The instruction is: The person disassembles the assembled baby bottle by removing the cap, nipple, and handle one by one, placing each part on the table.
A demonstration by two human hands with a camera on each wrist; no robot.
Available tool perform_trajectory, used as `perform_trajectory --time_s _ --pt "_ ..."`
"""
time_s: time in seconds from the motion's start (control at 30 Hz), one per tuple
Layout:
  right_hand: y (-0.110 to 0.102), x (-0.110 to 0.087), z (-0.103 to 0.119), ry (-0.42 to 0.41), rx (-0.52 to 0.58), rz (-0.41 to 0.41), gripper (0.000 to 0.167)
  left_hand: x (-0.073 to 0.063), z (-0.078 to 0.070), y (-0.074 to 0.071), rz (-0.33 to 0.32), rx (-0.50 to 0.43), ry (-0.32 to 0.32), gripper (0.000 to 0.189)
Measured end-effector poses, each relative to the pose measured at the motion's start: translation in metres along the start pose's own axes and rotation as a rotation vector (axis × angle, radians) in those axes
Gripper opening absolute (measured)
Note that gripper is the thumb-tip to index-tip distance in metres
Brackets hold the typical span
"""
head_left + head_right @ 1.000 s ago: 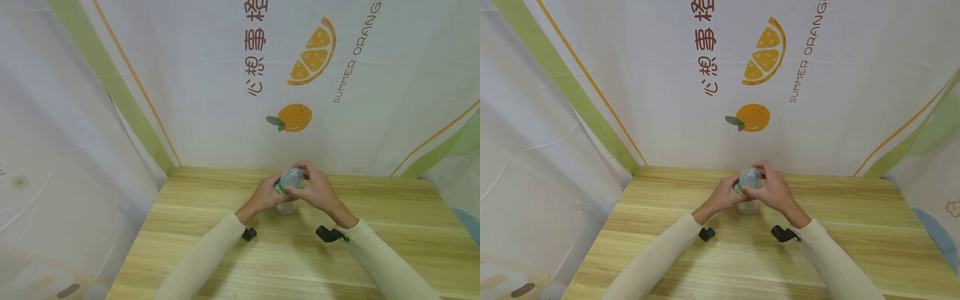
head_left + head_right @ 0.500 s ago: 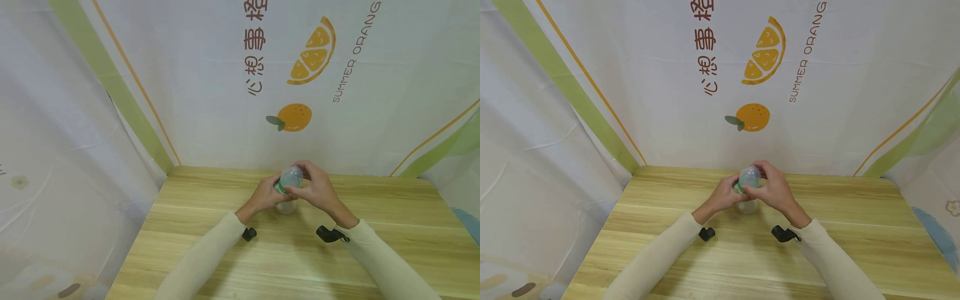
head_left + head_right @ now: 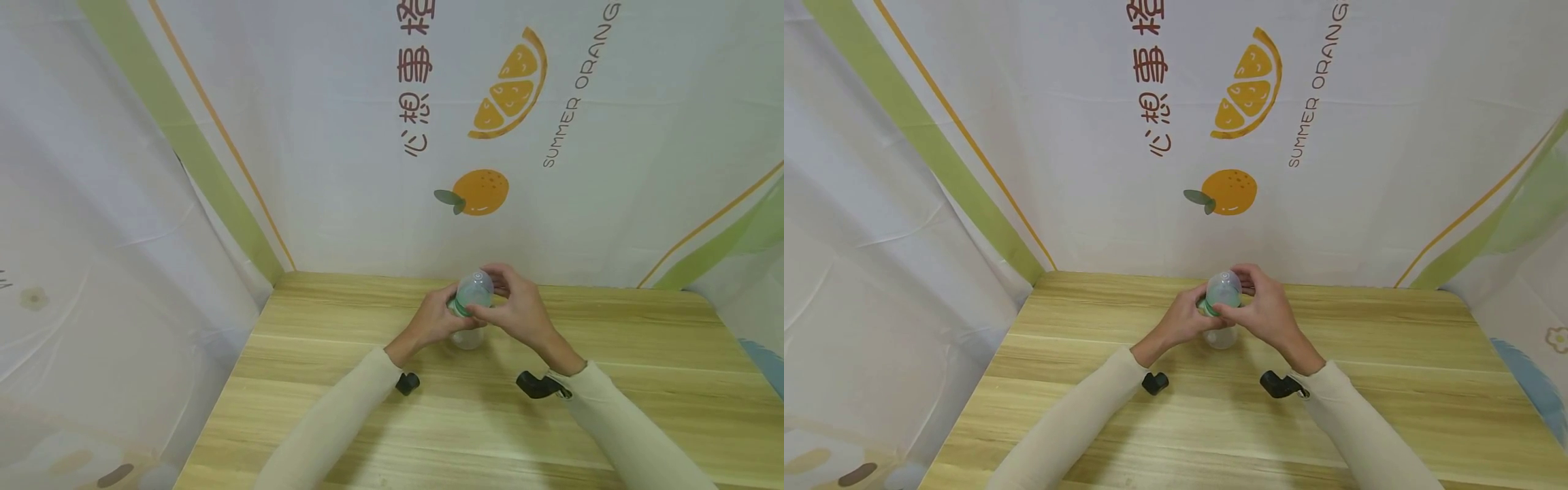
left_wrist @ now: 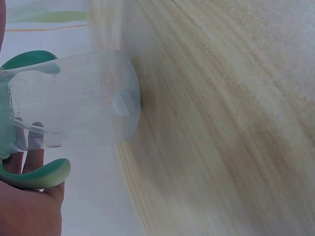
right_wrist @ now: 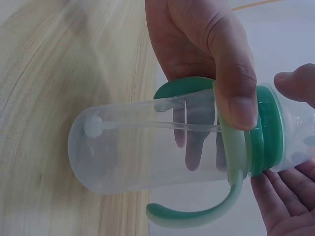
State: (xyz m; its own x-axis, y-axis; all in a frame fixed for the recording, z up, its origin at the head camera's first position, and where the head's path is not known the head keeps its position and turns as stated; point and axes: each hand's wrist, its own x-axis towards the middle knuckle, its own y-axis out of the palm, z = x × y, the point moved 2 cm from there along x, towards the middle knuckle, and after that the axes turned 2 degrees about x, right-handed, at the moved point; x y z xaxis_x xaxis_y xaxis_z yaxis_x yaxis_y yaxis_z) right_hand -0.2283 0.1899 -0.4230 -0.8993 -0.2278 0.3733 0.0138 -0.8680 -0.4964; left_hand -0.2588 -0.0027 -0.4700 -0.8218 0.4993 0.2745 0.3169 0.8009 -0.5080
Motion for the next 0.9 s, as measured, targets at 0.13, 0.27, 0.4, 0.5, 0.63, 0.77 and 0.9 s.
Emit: perform_trajectory --time_s 0.13,0.27,0.4,0.5,0.63,0.77,0.9 --pt "0.0005 -0.0010 0.0006 0.022 0.026 -0.003 0.067 -0.0002 -0.0004 -0.0008 -0.001 0.001 -0.001 0.064" --pt "0.0014 -0.0019 0.0015 0.027 0.043 -0.006 0.065 -0.0008 -0.0011 -0.0014 0.000 -0.001 -0.001 0.064" --pt "0.0023 -0.0025 0.0016 0.029 0.062 -0.012 0.064 -0.0016 -0.0010 -0.0015 -0.003 -0.008 -0.006 0.063" --pt "0.0032 -0.0027 0.0008 0.021 0.079 -0.023 0.063 -0.0019 -0.0003 -0.0008 -0.006 -0.014 -0.008 0.061" --pt "0.0043 -0.0032 -0.0001 0.003 0.099 -0.037 0.063 -0.0015 0.0000 0.0002 -0.006 -0.015 -0.012 0.060" --pt "0.0057 -0.0040 -0.0015 -0.020 0.103 -0.048 0.062 -0.0019 -0.0012 -0.0001 -0.007 -0.017 -0.019 0.060" --pt "0.0073 -0.0041 -0.0024 -0.043 0.124 -0.061 0.060 -0.0023 -0.0025 -0.0002 -0.006 -0.025 -0.015 0.061"
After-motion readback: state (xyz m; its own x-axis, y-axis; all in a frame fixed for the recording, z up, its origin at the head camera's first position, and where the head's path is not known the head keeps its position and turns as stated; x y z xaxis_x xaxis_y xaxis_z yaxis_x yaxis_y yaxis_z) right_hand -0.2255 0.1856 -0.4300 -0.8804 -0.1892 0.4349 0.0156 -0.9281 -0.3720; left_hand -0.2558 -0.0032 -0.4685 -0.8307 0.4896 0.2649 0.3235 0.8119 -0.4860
